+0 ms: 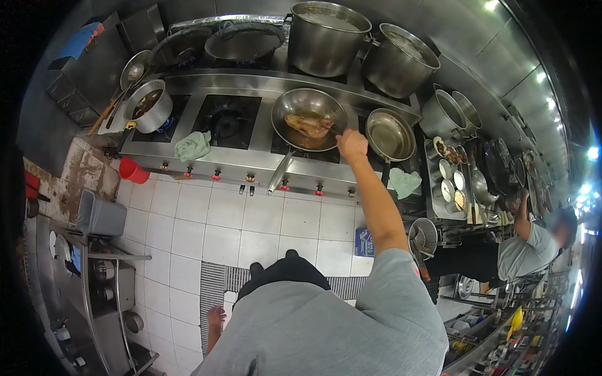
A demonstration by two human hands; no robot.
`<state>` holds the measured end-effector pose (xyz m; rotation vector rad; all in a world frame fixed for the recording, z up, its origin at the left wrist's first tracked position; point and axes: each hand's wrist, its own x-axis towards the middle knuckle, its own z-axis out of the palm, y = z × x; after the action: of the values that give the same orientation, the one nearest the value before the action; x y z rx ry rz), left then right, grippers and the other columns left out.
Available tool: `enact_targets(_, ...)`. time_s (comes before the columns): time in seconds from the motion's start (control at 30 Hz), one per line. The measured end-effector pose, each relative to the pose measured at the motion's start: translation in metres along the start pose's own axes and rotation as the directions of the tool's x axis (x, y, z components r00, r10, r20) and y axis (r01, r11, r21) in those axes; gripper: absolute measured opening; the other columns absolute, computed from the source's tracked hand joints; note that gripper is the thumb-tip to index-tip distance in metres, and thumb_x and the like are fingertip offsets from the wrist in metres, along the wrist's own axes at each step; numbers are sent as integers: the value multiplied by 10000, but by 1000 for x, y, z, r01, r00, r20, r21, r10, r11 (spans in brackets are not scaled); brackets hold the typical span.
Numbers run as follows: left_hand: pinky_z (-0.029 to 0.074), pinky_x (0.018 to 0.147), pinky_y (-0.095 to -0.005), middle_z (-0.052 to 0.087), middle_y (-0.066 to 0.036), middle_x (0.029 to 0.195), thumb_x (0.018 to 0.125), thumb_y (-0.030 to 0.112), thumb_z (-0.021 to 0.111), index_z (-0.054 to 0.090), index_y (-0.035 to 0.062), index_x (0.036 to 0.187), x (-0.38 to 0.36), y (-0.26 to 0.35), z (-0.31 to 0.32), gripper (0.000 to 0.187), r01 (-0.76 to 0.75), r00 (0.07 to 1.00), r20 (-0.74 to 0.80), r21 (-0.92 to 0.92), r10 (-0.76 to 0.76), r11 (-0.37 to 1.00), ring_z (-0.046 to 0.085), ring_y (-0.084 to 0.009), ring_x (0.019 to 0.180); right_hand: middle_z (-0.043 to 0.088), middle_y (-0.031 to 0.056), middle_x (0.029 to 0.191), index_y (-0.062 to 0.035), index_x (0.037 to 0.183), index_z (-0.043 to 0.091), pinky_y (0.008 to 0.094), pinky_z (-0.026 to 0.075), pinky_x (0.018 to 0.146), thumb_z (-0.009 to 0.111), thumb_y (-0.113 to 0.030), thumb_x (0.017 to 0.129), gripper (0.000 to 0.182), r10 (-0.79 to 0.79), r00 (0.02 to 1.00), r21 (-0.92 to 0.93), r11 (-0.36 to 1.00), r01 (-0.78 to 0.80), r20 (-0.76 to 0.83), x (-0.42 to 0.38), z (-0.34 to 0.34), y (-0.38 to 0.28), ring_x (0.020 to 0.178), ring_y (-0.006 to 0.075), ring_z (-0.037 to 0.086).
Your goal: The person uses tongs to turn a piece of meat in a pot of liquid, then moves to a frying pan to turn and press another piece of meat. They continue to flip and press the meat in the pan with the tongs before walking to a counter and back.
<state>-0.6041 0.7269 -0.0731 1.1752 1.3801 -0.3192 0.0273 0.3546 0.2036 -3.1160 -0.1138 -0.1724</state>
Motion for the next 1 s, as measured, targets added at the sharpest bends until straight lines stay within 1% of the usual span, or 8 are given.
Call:
enact_targets(0.07, 379, 434, -240, 591, -36, 739, 877, 252, 548, 577, 99, 988, 6, 7, -3, 191, -62, 998, -8, 24, 63, 998, 562, -126, 544, 636, 220, 947, -9, 974, 621, 431, 508, 766, 612, -405, 818, 427, -18, 998, 34, 999, 20, -59, 3, 4, 24, 898, 376, 628)
enact_targets(0.17, 369, 425, -232, 584, -26, 731, 879, 231, 550, 571, 96, 998, -4, 24, -4, 181, -107, 994, -30, 43, 108, 993, 557, -113, 543, 619, 223, 1048, -36, 1036, 624, 436, 485, 835, 629, -450, 791, 481, 130, 987, 100, 985, -140, 93, 10, -7, 41, 994, 365, 597)
enact_targets(0.3, 364, 423, -223, 590, -31, 739, 883, 218, 553, 570, 71, 993, -17, 30, 0, 184, -130, 989, -62, 36, 132, 991, 559, -110, 554, 614, 216, 1072, -41, 1082, 619, 437, 468, 872, 631, -459, 785, 514, 152, 981, 151, 974, -170, 123, 37, 6, 55, 1041, 355, 578)
enact_targets(0.47, 382, 435, -240, 604, -49, 766, 881, 223, 559, 581, 69, 991, -35, 19, 2, 191, -111, 990, -77, 70, 116, 991, 576, -130, 572, 613, 199, 1096, -27, 1094, 614, 419, 454, 907, 631, -470, 782, 543, -45, 976, 32, 999, 39, 214, 80, 16, 42, 1064, 345, 571)
enact_targets(0.6, 393, 442, -250, 610, -56, 778, 880, 225, 560, 580, 69, 995, -52, 2, 6, 195, -85, 987, -134, 54, 91, 995, 579, -135, 574, 612, 196, 1097, -13, 1072, 621, 418, 457, 901, 623, -462, 791, 530, -61, 971, -51, 996, 74, 232, 94, 17, 25, 1071, 340, 568)
enact_targets(0.7, 399, 434, -246, 616, -62, 777, 879, 228, 563, 575, 64, 1004, -59, -14, 11, 206, -39, 991, -129, 7, 39, 999, 585, -139, 572, 616, 213, 1071, -8, 1016, 642, 424, 467, 882, 612, -444, 800, 488, -133, 963, 6, 991, 136, 233, 95, 20, 24, 1053, 346, 577)
enact_targets(0.83, 386, 402, -242, 611, -64, 742, 884, 224, 562, 567, 58, 1009, -59, -31, 17, 208, -18, 994, -104, 6, 18, 1000, 574, -137, 537, 637, 208, 1003, -16, 930, 660, 429, 501, 796, 605, -390, 801, 399, -221, 964, -76, 969, 234, 145, 68, 22, 13, 915, 356, 628)
enact_targets(1.0, 377, 392, -236, 608, -66, 731, 866, 234, 576, 567, 47, 1012, -15, -55, 1, 237, -245, 969, 35, 214, 243, 946, 576, -141, 535, 651, 189, 915, -14, 887, 647, 429, 525, 691, 591, -324, 815, 323, -277, 958, -114, 952, 283, 68, 15, 48, -1, 764, 340, 653)
